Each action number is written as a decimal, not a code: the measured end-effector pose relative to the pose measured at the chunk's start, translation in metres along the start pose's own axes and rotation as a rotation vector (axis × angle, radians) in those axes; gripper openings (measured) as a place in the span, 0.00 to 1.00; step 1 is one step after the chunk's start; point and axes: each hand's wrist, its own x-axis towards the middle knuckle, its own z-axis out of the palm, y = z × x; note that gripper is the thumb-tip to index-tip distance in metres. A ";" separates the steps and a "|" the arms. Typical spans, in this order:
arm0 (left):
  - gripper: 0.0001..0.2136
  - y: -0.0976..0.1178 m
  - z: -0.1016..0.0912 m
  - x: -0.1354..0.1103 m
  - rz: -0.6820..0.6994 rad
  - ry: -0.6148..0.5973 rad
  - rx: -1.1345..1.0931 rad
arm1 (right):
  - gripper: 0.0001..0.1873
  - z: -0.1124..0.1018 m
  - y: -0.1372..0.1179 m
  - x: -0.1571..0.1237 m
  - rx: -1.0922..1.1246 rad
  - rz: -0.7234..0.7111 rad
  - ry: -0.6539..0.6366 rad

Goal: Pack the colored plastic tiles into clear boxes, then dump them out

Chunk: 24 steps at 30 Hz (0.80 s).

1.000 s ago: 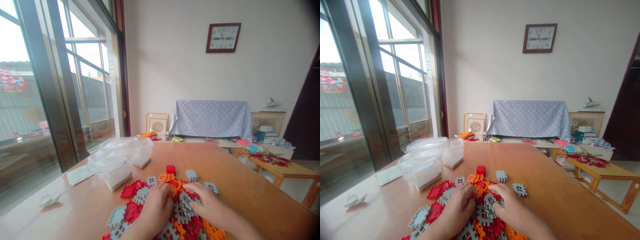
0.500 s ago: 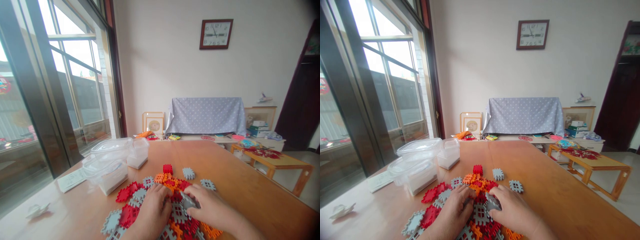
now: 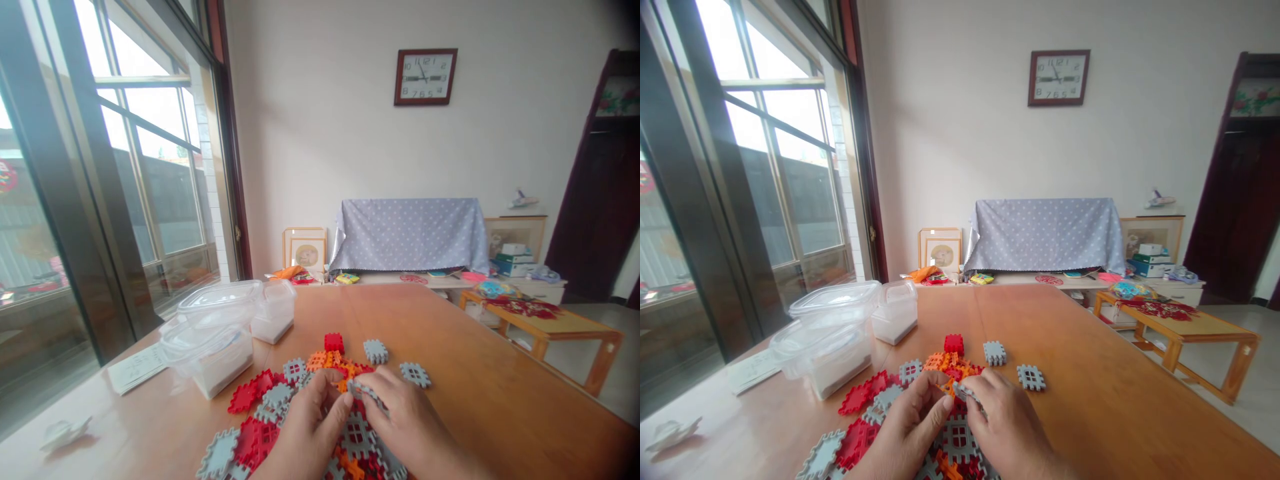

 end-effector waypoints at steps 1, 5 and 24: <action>0.12 -0.001 0.002 0.000 -0.011 -0.012 -0.105 | 0.16 0.002 -0.004 -0.002 -0.014 -0.032 0.008; 0.14 -0.002 0.007 0.003 -0.051 -0.015 -0.375 | 0.12 0.005 -0.014 -0.007 -0.025 -0.097 -0.012; 0.17 -0.003 0.000 0.003 -0.193 -0.074 -0.484 | 0.38 -0.017 -0.004 -0.009 0.242 -0.046 -0.148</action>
